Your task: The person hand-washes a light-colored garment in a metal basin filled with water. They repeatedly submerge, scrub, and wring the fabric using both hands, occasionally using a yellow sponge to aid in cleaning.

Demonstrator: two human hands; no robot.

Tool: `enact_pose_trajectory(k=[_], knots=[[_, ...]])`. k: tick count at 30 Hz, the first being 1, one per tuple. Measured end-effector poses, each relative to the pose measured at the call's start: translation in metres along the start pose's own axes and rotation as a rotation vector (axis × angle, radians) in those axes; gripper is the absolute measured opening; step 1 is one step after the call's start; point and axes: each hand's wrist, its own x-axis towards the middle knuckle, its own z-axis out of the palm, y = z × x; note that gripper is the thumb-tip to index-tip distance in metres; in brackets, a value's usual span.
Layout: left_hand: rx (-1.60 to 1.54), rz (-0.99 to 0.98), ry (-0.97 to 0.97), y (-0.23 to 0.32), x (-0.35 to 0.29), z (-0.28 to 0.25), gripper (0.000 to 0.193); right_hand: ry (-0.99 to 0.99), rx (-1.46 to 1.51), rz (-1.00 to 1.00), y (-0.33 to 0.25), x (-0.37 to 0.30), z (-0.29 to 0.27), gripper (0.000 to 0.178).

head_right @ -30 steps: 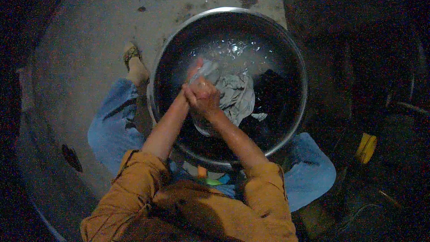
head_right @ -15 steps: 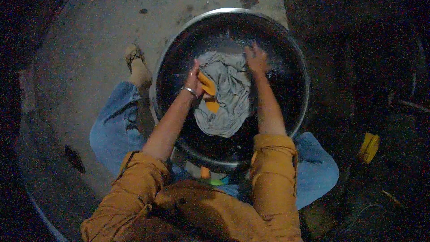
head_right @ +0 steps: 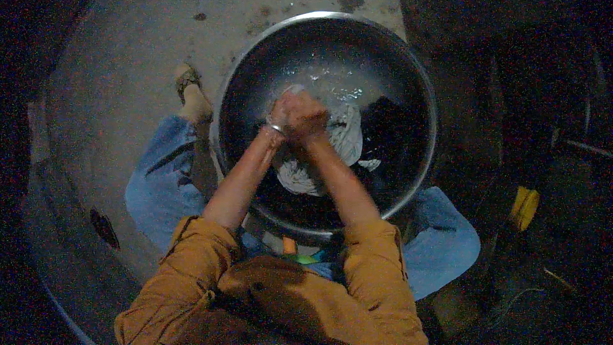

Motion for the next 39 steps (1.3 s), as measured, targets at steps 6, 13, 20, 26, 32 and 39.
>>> enact_pose_trajectory(k=[6, 13, 20, 26, 32, 39], knots=[[-0.275, -0.163, -0.091, -0.001, 0.008, -0.003, 0.047, -0.285, -0.097, 0.788, 0.112, 0.066, -0.043, 0.045], [-0.197, -0.152, 0.235, -0.001, 0.011, -0.026, 0.062, -0.423, -0.085, 0.611, 0.143, 0.035, -0.008, 0.056], [-0.422, -0.242, -0.018, -0.004, 0.022, -0.060, 0.059, -0.310, 0.442, 0.169, -0.029, -0.004, -0.013, 0.018], [0.026, -0.064, -0.012, -0.007, -0.001, 0.022, 0.038, -0.067, -0.037, 0.186, 0.068, -0.001, 0.016, 0.020], [0.946, -0.140, 0.079, 0.023, -0.004, 0.000, 0.057, -0.342, -0.039, 0.531, 0.100, 0.034, -0.074, 0.034], [1.979, 0.349, -0.120, -0.011, -0.016, -0.023, 0.091, -0.734, 0.214, 0.146, 0.091, -0.016, -0.091, 0.042]])
